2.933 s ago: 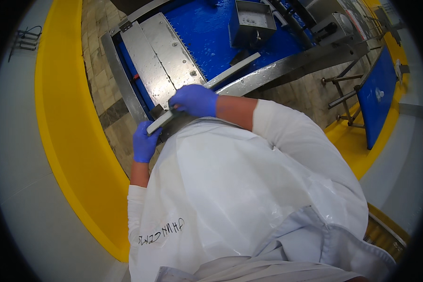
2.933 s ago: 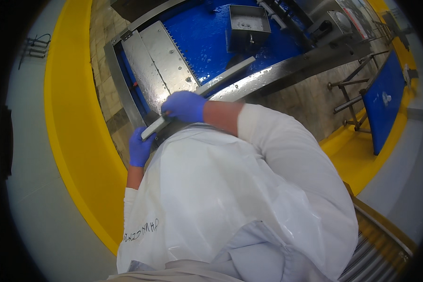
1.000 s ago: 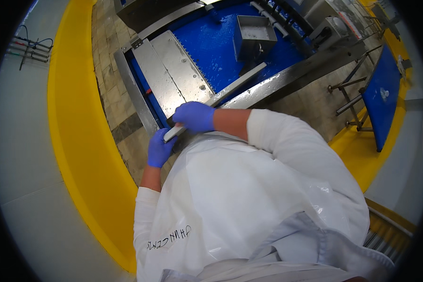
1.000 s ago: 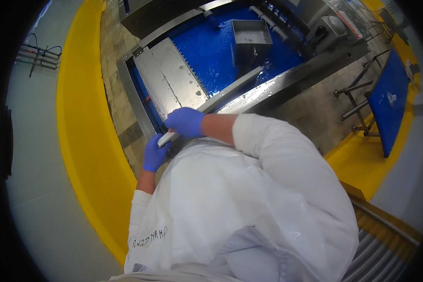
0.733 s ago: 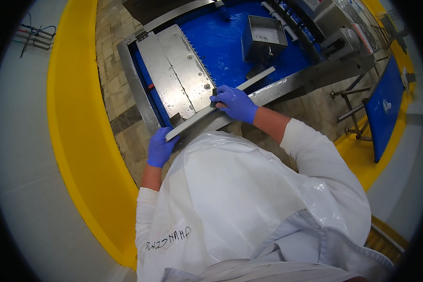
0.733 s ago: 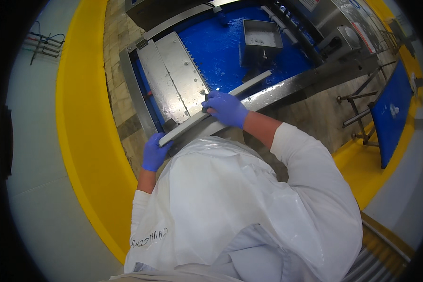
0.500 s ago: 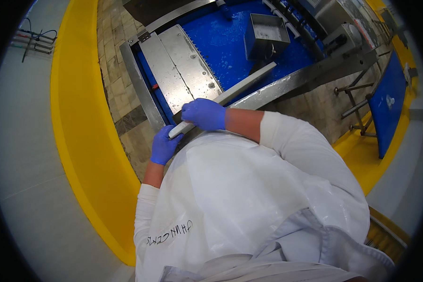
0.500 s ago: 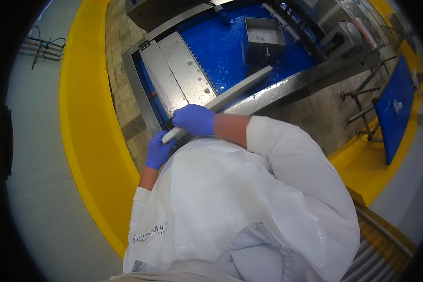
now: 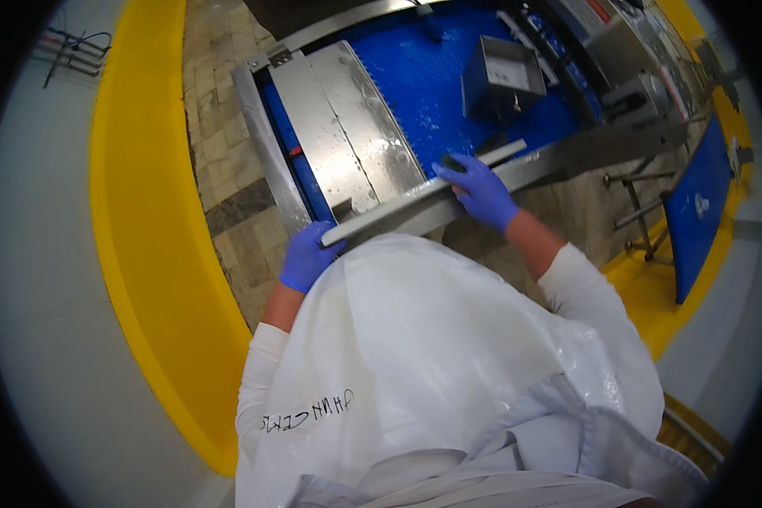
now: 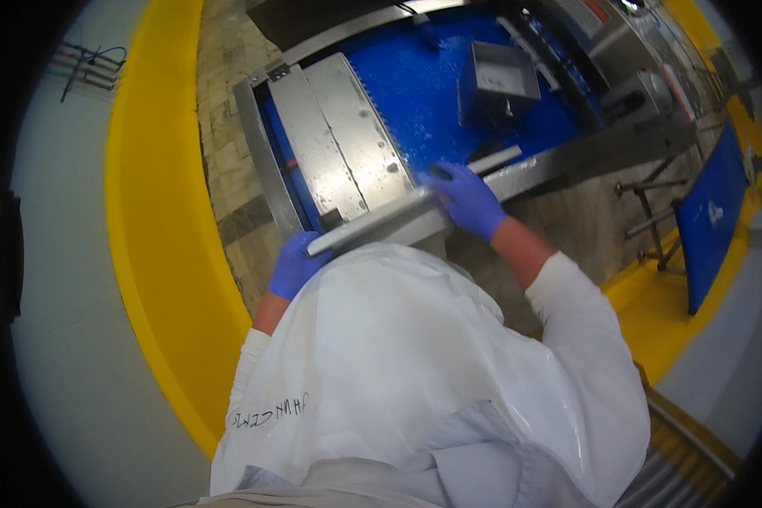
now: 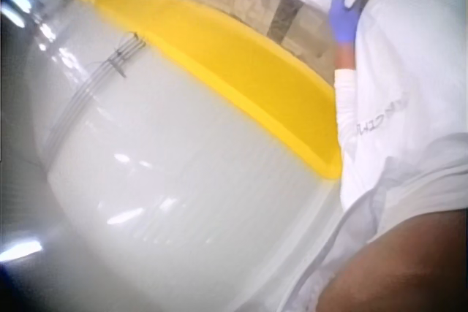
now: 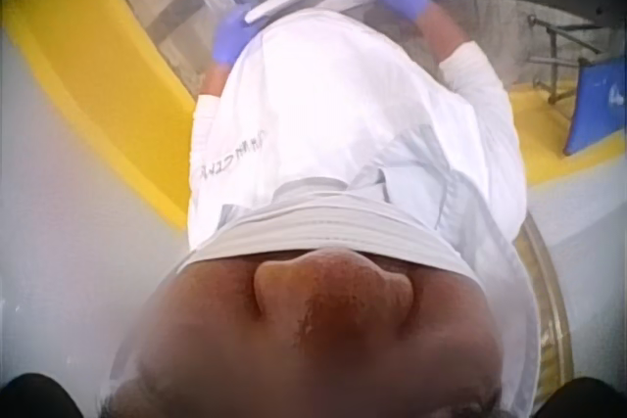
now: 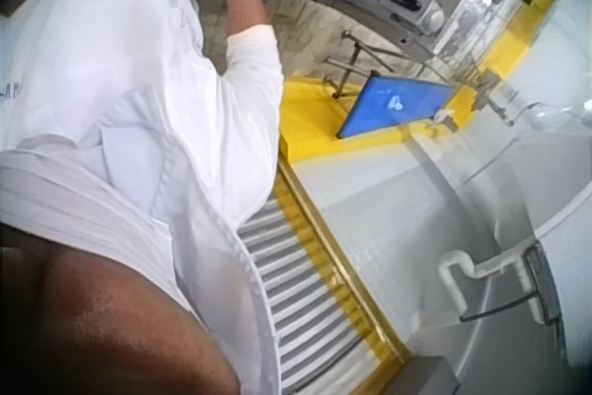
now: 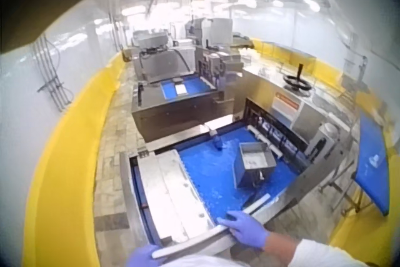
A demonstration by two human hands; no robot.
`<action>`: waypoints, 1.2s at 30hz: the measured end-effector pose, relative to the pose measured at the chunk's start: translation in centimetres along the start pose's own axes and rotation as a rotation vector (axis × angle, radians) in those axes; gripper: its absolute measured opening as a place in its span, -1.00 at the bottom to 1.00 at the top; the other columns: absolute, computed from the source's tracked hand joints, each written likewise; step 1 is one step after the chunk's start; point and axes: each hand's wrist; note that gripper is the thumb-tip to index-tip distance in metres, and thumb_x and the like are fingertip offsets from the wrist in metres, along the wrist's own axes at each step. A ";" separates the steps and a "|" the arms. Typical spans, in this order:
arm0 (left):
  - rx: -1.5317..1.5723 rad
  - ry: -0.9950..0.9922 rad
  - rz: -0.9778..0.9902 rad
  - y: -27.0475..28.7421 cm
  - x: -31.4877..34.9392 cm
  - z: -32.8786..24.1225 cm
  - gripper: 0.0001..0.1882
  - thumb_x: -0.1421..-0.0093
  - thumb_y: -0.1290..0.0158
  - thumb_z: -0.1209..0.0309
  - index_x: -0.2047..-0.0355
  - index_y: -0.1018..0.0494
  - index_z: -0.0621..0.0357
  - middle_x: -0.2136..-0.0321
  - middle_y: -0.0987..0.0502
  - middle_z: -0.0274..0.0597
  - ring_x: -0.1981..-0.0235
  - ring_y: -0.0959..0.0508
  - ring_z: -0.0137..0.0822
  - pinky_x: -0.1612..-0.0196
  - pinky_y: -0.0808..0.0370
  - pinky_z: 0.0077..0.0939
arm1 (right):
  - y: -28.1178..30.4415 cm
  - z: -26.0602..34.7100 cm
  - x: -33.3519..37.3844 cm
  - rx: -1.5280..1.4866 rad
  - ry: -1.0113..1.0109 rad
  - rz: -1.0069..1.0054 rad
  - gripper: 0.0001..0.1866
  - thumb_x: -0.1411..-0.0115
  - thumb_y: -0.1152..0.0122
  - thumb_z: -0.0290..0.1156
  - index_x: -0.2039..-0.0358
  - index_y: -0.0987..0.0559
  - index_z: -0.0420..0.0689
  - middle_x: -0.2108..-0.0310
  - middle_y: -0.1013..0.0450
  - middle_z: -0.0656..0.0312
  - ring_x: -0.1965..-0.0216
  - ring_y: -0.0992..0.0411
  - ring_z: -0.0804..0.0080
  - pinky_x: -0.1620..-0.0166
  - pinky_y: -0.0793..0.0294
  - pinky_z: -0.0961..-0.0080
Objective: The person handles white rectangular blocks and metal molds at a stainless steel workstation. They place a block into a mold, then repeatedly open and close the machine's lid while adjusting internal components. The person continues to manipulate the molds and blocks throughout the clip.
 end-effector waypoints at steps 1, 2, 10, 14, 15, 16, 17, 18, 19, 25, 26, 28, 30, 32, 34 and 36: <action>0.027 -0.004 -0.019 0.1 -0.2 0.1 -0.68 -0.09 -0.34 0.36 0.16 -0.57 0.17 0.32 -0.59 -0.01 0.26 -0.63 -0.02 0.17 -0.56 -0.30 | -0.6 -0.4 0.2 -0.039 -0.021 -0.011 -0.46 -0.17 -0.14 -0.57 -0.17 -0.56 0.13 -0.11 -0.44 -0.08 -0.17 -0.37 -0.10 -0.24 -0.38 0.13; -0.017 0.006 0.003 0.6 -0.3 -0.9 -0.67 -0.11 -0.33 0.34 0.14 -0.57 0.16 0.30 -0.59 -0.01 0.24 -0.63 -0.02 0.15 -0.56 -0.29 | -1.5 -1.2 0.5 -0.077 -0.047 -0.027 -0.45 -0.15 -0.15 -0.58 -0.16 -0.57 0.13 -0.10 -0.44 -0.07 -0.16 -0.38 -0.09 -0.22 -0.40 0.13; -0.073 -0.026 0.002 0.8 -0.5 -1.2 -0.67 -0.16 -0.30 0.26 0.13 -0.57 0.15 0.24 -0.59 -0.06 0.22 -0.63 -0.02 0.13 -0.56 -0.26 | -1.6 6.1 -2.8 -0.155 0.266 -0.014 -0.57 0.00 -0.30 -0.55 0.05 -0.66 0.01 0.26 -0.55 0.05 0.17 -0.51 0.01 0.12 -0.54 0.15; -0.008 0.006 -0.006 0.7 0.2 -1.2 -0.65 -0.16 -0.30 0.24 0.12 -0.57 0.15 0.23 -0.60 -0.06 0.23 -0.63 -0.03 0.14 -0.57 -0.27 | 0.2 0.2 -2.4 -0.023 0.128 -0.145 -0.65 0.01 -0.28 -0.55 0.16 -0.69 -0.02 0.31 -0.57 0.02 0.26 -0.53 -0.02 0.18 -0.56 0.13; -0.011 0.006 -0.008 0.6 0.4 -0.9 -0.64 -0.15 -0.30 0.24 0.11 -0.57 0.15 0.23 -0.61 -0.05 0.23 -0.64 -0.03 0.14 -0.57 -0.27 | 0.8 -2.6 -1.7 0.044 0.071 -0.203 -0.65 0.00 -0.25 -0.57 0.15 -0.69 -0.05 0.26 -0.57 0.01 0.22 -0.54 -0.02 0.14 -0.57 0.15; -0.013 0.004 -0.009 0.4 0.3 -0.8 -0.64 -0.15 -0.30 0.24 0.11 -0.57 0.15 0.24 -0.61 -0.05 0.24 -0.64 -0.04 0.15 -0.57 -0.27 | 0.8 -4.0 -1.1 0.061 0.011 -0.214 -0.64 0.00 -0.25 -0.56 0.14 -0.69 -0.06 0.25 -0.58 0.01 0.20 -0.54 -0.02 0.11 -0.57 0.15; -0.013 0.004 -0.010 0.1 0.4 -0.6 -0.64 -0.15 -0.31 0.24 0.11 -0.57 0.16 0.24 -0.61 -0.05 0.24 -0.64 -0.05 0.15 -0.57 -0.27 | 0.8 -4.7 -0.8 0.080 -0.047 -0.223 -0.63 0.00 -0.26 -0.56 0.12 -0.68 -0.07 0.24 -0.58 0.01 0.17 -0.54 -0.01 0.07 -0.57 0.15; -0.023 -0.007 -0.019 0.1 0.4 -0.7 -0.63 -0.15 -0.31 0.24 0.11 -0.57 0.16 0.25 -0.61 -0.04 0.25 -0.64 -0.05 0.16 -0.57 -0.27 | 0.8 -3.3 -1.0 0.052 0.022 -0.220 -0.62 0.01 -0.27 -0.55 0.12 -0.68 -0.07 0.24 -0.58 0.01 0.16 -0.54 -0.01 0.06 -0.56 0.14; -0.032 -0.018 -0.029 0.2 0.3 -0.7 -0.63 -0.14 -0.31 0.24 0.11 -0.57 0.17 0.25 -0.60 -0.04 0.26 -0.64 -0.05 0.16 -0.57 -0.27 | -0.2 -1.3 -1.3 0.024 0.092 -0.216 -0.62 0.01 -0.28 -0.55 0.11 -0.68 -0.07 0.23 -0.58 0.02 0.15 -0.54 0.00 0.05 -0.55 0.14; -0.049 -0.031 -0.068 0.1 0.7 -0.7 -0.62 -0.12 -0.33 0.26 0.11 -0.58 0.17 0.26 -0.60 -0.05 0.28 -0.64 -0.06 0.17 -0.57 -0.27 | -1.3 2.8 -2.1 -0.044 0.158 -0.160 -0.69 -0.02 -0.27 -0.52 0.17 -0.69 -0.06 0.19 -0.58 0.08 0.14 -0.53 0.03 0.04 -0.52 0.16; -0.020 -0.023 -0.070 0.1 0.6 -0.8 -0.62 -0.11 -0.33 0.26 0.11 -0.58 0.17 0.26 -0.60 -0.05 0.29 -0.63 -0.06 0.18 -0.57 -0.27 | -0.7 0.3 -2.3 -0.029 0.116 -0.175 -0.70 -0.03 -0.26 -0.53 0.18 -0.69 -0.06 0.19 -0.57 0.08 0.13 -0.53 0.03 0.04 -0.52 0.16; -0.040 -0.056 -0.065 0.0 0.5 -0.7 -0.62 -0.11 -0.33 0.27 0.11 -0.58 0.16 0.27 -0.60 -0.06 0.30 -0.63 -0.07 0.19 -0.57 -0.27 | -0.3 -4.4 -1.7 0.082 -0.023 -0.233 -0.72 -0.05 -0.23 -0.55 0.20 -0.70 -0.06 0.19 -0.56 0.08 0.11 -0.51 0.03 0.04 -0.52 0.16; -0.049 -0.063 -0.065 0.0 0.4 -0.3 -0.63 -0.11 -0.33 0.27 0.11 -0.58 0.15 0.28 -0.60 -0.07 0.31 -0.62 -0.08 0.20 -0.57 -0.27 | 0.1 -3.5 -1.7 0.091 -0.020 -0.179 -0.70 -0.05 -0.23 -0.53 0.18 -0.70 -0.05 0.19 -0.56 0.05 0.09 -0.50 0.02 0.00 -0.51 0.15; -0.058 -0.045 -0.068 0.1 0.3 0.0 -0.63 -0.10 -0.33 0.27 0.10 -0.58 0.13 0.29 -0.60 -0.08 0.32 -0.62 -0.08 0.21 -0.56 -0.27 | -1.2 1.0 -1.4 -0.002 0.020 -0.106 -0.65 -0.06 -0.27 -0.49 0.09 -0.69 -0.03 0.17 -0.55 0.03 0.06 -0.49 0.01 -0.05 -0.50 0.13; -0.084 -0.036 -0.035 0.6 0.0 -0.7 -0.62 -0.10 -0.34 0.28 0.11 -0.58 0.16 0.26 -0.61 -0.05 0.25 -0.63 -0.04 0.15 -0.56 -0.26 | -2.1 4.0 -0.7 -0.079 0.076 -0.082 -0.60 -0.08 -0.26 -0.49 0.02 -0.67 -0.01 0.16 -0.55 0.01 0.04 -0.49 0.01 -0.05 -0.51 0.16; -0.083 -0.024 -0.028 0.7 0.1 -0.8 -0.62 -0.10 -0.33 0.27 0.11 -0.59 0.16 0.26 -0.61 -0.05 0.25 -0.62 -0.04 0.15 -0.56 -0.26 | -1.0 4.6 -0.8 -0.064 0.053 -0.057 -0.60 -0.09 -0.25 -0.51 0.01 -0.67 -0.01 0.14 -0.55 0.00 0.05 -0.50 0.00 -0.04 -0.51 0.17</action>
Point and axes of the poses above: each hand's wrist, its own x-axis away from the middle knuckle, its own y-axis out of the back of the hand, z = x × y
